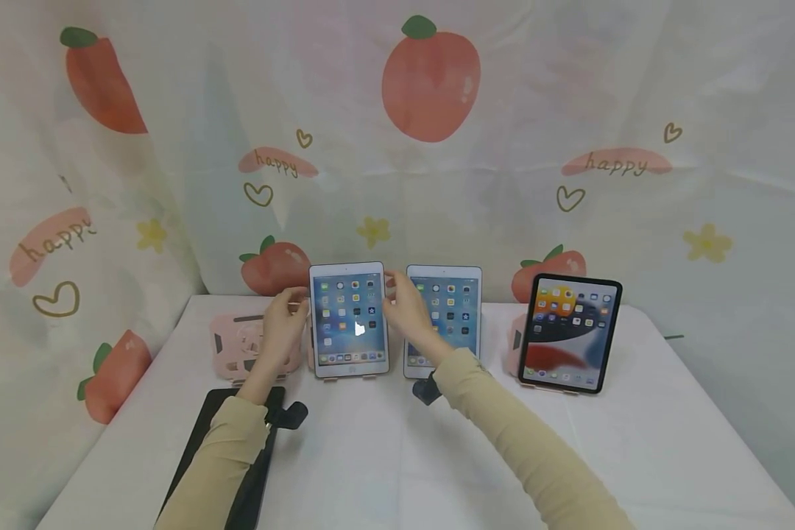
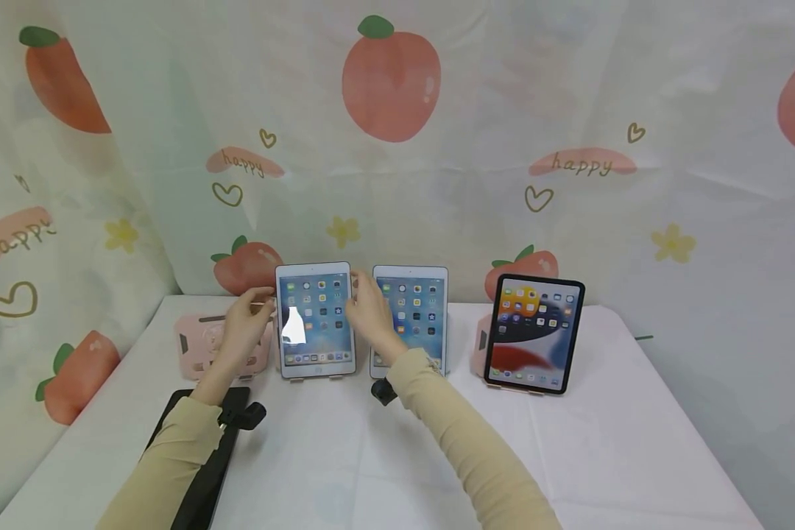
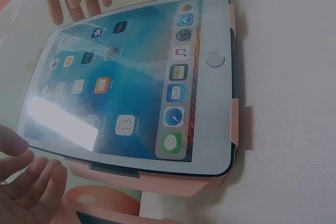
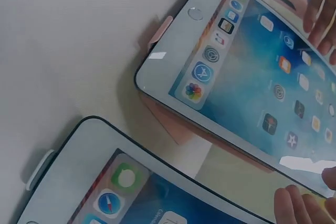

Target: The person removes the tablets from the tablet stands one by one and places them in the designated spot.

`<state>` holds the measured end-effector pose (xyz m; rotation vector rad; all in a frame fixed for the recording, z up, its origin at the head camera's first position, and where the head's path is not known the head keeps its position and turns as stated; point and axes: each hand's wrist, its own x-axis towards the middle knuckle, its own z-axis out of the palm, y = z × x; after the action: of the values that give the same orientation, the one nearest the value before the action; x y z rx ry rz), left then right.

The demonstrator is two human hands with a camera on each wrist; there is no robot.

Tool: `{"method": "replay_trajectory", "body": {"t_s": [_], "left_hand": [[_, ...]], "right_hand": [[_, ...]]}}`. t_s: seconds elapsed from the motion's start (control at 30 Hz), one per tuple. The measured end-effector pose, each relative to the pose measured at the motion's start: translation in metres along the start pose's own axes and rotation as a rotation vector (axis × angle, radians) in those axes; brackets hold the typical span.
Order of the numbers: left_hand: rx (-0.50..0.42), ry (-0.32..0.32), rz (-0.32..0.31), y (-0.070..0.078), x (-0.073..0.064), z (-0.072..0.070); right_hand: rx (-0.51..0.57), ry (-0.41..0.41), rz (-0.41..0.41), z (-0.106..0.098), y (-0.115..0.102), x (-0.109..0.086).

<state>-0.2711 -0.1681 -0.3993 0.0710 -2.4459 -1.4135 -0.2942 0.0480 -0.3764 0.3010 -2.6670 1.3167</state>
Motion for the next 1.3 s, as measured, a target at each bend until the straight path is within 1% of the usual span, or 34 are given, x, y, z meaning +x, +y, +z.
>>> {"method": "replay_trajectory", "body": {"t_s": [0.23,0.47,0.67,0.83,1.07,1.3], "left_hand": [[0.006,-0.023,0.001,0.004,0.009,0.005],[0.009,0.005,0.019,0.006,0.018,0.007],[-0.024,-0.012,-0.021,0.007,0.022,0.008],[-0.029,-0.012,-0.046,0.007,0.025,0.010],[-0.033,-0.004,-0.075,0.007,0.028,0.011],[-0.078,0.019,-0.088,0.008,0.029,0.011]], "right_hand": [[0.000,-0.010,0.025,0.001,-0.001,0.007],[-0.014,0.008,0.067,0.006,-0.006,0.013],[0.004,0.003,0.098,0.009,-0.007,0.018],[0.013,0.024,0.115,0.010,-0.008,0.020],[0.024,0.042,0.107,0.012,-0.004,0.021],[0.053,0.083,0.090,0.012,-0.003,0.019]]}}
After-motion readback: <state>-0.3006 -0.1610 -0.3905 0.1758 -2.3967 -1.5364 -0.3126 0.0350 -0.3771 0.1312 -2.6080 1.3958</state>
